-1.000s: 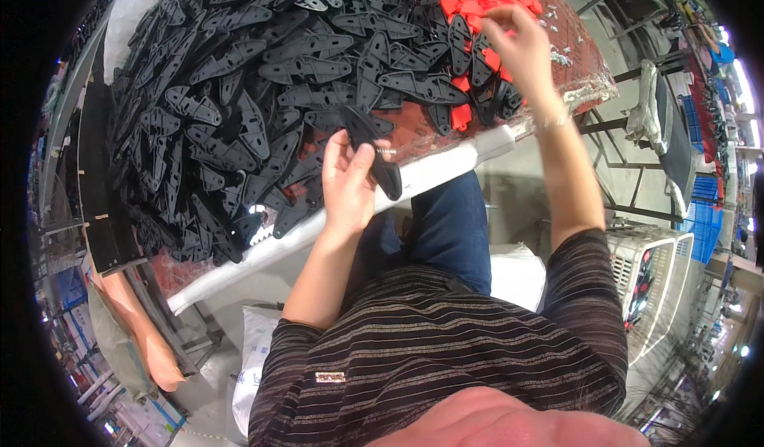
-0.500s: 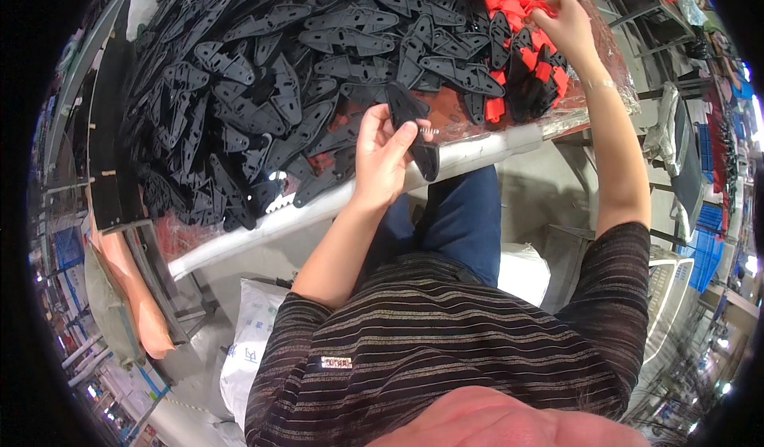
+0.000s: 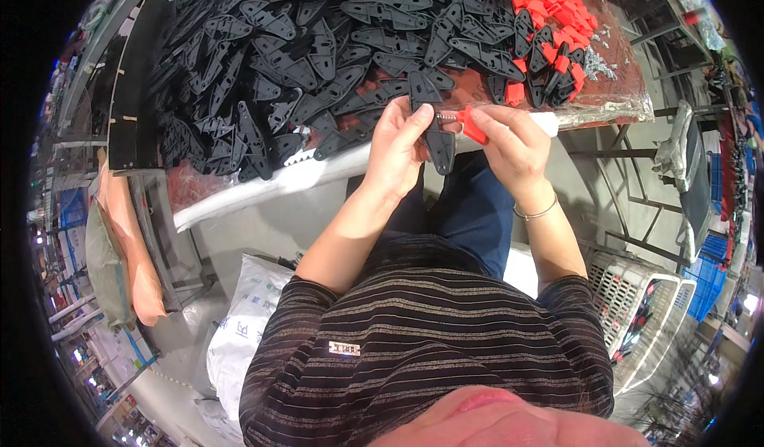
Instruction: The person repeatedly picks up black plastic components and red plastic components from a table, snaps them together by hand, and places the assembled units back on the table. The process is repeated continuously.
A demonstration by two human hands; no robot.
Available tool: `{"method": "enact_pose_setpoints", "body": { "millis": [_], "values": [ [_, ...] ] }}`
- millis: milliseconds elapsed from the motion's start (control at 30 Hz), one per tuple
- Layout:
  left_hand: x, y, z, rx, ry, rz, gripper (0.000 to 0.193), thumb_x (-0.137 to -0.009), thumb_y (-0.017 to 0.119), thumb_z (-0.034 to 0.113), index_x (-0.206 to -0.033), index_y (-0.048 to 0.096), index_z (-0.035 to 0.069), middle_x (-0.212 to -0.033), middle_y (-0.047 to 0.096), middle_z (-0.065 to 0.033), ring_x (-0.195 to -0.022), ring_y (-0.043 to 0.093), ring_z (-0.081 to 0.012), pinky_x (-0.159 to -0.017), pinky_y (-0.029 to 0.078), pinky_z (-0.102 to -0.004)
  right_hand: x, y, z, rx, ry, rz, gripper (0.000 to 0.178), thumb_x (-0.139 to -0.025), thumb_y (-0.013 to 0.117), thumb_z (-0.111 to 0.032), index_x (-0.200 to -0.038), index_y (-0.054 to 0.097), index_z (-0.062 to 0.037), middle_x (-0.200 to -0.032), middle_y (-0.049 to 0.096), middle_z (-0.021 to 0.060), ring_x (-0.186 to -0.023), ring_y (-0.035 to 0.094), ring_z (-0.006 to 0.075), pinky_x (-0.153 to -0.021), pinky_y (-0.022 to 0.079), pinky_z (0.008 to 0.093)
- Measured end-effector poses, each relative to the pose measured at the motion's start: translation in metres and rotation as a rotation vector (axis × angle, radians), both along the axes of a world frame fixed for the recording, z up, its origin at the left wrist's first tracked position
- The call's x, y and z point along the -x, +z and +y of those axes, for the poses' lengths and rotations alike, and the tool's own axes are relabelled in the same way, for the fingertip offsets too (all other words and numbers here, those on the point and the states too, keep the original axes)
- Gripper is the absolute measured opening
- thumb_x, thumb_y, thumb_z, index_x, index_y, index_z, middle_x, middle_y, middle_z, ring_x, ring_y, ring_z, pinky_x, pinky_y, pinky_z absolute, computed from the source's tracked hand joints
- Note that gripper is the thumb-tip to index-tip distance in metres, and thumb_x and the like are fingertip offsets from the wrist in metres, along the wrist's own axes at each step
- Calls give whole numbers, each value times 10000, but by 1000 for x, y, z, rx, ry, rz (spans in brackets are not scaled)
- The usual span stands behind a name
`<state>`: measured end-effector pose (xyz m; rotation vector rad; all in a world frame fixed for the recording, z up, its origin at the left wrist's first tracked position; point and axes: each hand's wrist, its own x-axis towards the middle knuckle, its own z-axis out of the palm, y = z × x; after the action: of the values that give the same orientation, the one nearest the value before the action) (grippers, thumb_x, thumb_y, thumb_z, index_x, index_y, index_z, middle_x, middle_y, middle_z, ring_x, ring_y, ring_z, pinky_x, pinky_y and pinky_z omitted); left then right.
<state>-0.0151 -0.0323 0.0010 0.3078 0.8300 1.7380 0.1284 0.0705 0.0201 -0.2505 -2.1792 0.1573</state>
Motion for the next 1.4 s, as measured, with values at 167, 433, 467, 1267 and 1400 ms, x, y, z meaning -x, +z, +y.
{"method": "enact_pose_setpoints", "body": {
  "millis": [167, 433, 467, 1267, 1400],
  "values": [
    [-4, 11, -4, -4, -22, -13, 289, -896, 565, 142, -1102, 428, -6, -974, 615, -119, -814, 645, -163, -644, 558, -259, -7, 14, -2, -132, 81, -33, 345, -607, 649, -20, -950, 665, -59, -878, 642, 82, -715, 629, 207, -593, 517, 288],
    [-2, 15, -8, 39, -127, 185, 310, -886, 584, 127, -1128, 441, -4, -985, 580, -64, -851, 593, -110, -689, 530, -258, -13, 23, 0, -211, 162, -157, 305, -644, 627, -104, -941, 653, -39, -887, 636, 73, -710, 615, 188, -579, 507, 279],
    [-4, 14, -7, 41, -127, 189, 322, -884, 591, 129, -1128, 429, -6, -982, 580, -58, -854, 591, -100, -677, 532, -252, -13, 23, 0, -223, 164, -161, 307, -645, 623, -107, -943, 651, -36, -885, 635, 72, -711, 614, 187, -575, 503, 277],
    [-34, 18, -12, -139, -212, 780, 642, -903, 496, 75, -1399, 112, -56, -1401, 270, -183, -1335, 233, -233, -1076, 208, -324, 31, 5, -36, 1318, 429, 489, 241, -935, 437, -201, -1098, 427, -24, -882, 531, 75, -834, 520, 142, -792, 440, 285],
    [-38, 5, -15, -100, -251, 898, 624, -897, 462, 44, -1398, 111, -81, -1457, 181, -214, -1381, 127, -266, -1107, 129, -333, 30, -5, -36, 1352, 349, 525, 105, -932, 418, -143, -958, 425, -42, -764, 508, 57, -719, 495, 128, -732, 444, 281]
  ]
}}
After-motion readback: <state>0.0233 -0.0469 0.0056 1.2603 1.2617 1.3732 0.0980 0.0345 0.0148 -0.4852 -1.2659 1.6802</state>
